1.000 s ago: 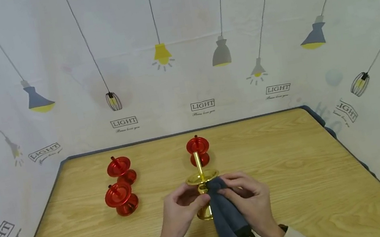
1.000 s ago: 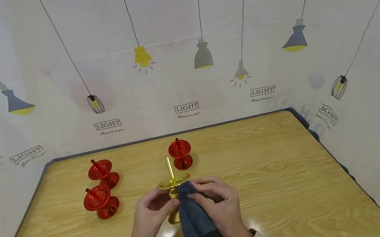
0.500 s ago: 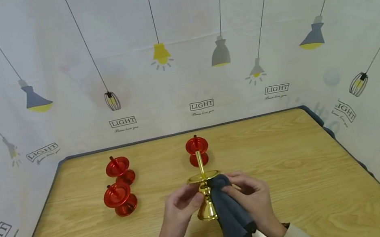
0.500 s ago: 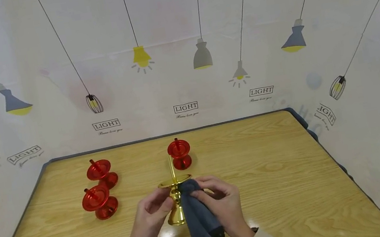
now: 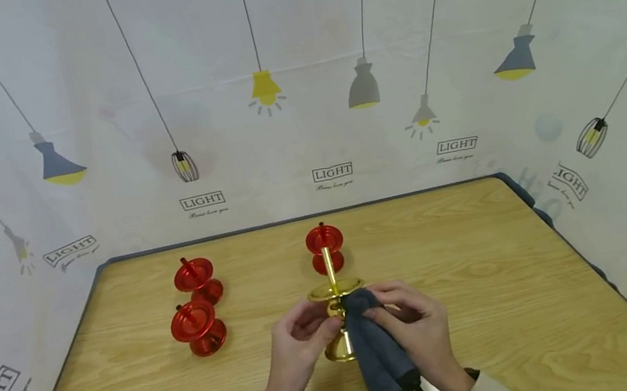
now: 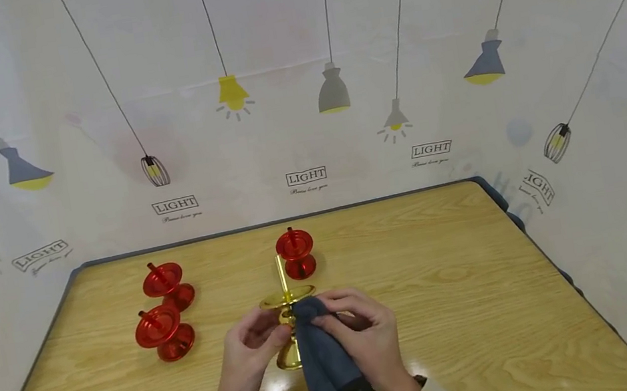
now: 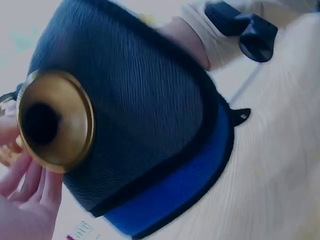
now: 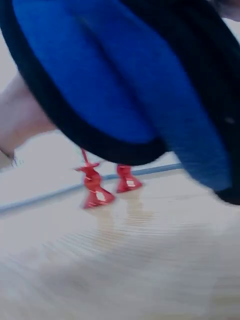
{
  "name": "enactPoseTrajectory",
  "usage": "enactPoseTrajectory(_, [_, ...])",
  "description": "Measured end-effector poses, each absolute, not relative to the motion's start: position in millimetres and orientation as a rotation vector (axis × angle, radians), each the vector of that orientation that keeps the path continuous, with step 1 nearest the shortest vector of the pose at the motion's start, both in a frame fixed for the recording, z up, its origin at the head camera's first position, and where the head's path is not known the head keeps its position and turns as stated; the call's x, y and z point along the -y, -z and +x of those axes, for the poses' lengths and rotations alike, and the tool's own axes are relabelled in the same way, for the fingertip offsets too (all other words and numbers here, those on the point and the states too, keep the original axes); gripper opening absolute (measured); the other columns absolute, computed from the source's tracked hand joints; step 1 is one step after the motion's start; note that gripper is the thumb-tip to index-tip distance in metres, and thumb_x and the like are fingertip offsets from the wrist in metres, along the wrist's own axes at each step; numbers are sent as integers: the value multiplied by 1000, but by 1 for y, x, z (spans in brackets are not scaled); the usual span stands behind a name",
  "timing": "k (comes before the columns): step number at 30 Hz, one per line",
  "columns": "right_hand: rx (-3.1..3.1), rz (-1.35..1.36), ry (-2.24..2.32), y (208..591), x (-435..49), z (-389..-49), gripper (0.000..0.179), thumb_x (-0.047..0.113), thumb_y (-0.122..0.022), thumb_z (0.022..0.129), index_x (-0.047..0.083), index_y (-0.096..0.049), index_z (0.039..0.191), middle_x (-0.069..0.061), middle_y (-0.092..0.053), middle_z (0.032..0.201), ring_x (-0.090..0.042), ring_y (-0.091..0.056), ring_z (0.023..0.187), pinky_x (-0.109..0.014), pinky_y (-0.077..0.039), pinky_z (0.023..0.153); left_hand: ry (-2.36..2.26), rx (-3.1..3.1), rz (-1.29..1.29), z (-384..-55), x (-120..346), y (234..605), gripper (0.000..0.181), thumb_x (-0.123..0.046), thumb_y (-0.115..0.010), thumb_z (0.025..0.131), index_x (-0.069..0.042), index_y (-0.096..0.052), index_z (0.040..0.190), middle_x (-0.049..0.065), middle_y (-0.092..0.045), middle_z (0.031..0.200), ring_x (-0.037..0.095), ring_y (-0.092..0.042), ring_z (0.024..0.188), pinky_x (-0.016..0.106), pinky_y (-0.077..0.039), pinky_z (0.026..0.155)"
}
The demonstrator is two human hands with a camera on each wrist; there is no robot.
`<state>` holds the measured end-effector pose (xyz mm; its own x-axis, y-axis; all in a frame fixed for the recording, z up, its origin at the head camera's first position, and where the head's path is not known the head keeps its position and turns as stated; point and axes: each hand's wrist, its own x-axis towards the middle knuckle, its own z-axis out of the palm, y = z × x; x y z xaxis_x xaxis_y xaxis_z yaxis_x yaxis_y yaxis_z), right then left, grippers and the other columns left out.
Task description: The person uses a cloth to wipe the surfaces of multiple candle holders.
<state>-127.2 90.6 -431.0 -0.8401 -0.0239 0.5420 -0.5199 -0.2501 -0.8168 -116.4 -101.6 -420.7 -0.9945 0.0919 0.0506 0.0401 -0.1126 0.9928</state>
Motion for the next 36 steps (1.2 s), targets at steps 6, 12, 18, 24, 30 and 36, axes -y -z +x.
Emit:
enactPoseTrajectory(6, [1690,518,-2282,430,-93,-129,29,-15,-73,82,5,-79,103,-1,-75,108,-14,-71,104,-28,-59,88,-2288,-2036,188,-114,103,420,36,-15,-68,98,10,-65,124,21,-68,120,10,-67,100,22,-54,87])
enactPoseTrajectory(12, [1674,645,-2062,431,-90,-125,28,-20,-73,80,-8,-75,105,-8,-73,110,-15,-73,102,-29,-60,84,-2232,-2170,292,-114,95,417,30,-10,-64,100,6,-67,126,21,-67,116,8,-66,98,24,-55,85])
enactPoseTrajectory(18, [1639,749,-1962,431,-90,-122,33,-24,-70,79,-10,-73,108,-9,-72,113,-16,-72,104,-28,-60,86,-2213,-2254,197,-115,92,417,29,-14,-77,91,-5,-72,118,12,-73,107,11,-71,87,25,-57,79])
enactPoseTrajectory(24, [1710,556,-2189,430,-94,-121,23,-17,-72,82,-8,-75,104,0,-74,111,-14,-72,104,-30,-60,87,-2298,-2136,153,-115,95,420,24,-11,-74,93,2,-71,112,11,-73,106,12,-70,91,25,-56,82])
enactPoseTrajectory(30, [1728,559,-2155,431,-92,-121,26,-18,-72,82,-9,-74,106,-3,-74,110,-16,-72,104,-31,-60,87,-2215,-2161,241,-112,97,420,28,-11,-65,100,4,-68,123,17,-70,120,11,-67,103,25,-55,88])
enactPoseTrajectory(36, [1679,739,-1901,428,-86,-116,35,-23,-71,79,-9,-73,110,-13,-72,111,-17,-72,103,-26,-60,84,-2099,-2249,335,-111,99,414,35,-18,-69,97,-4,-67,129,17,-69,120,13,-67,101,26,-56,87])
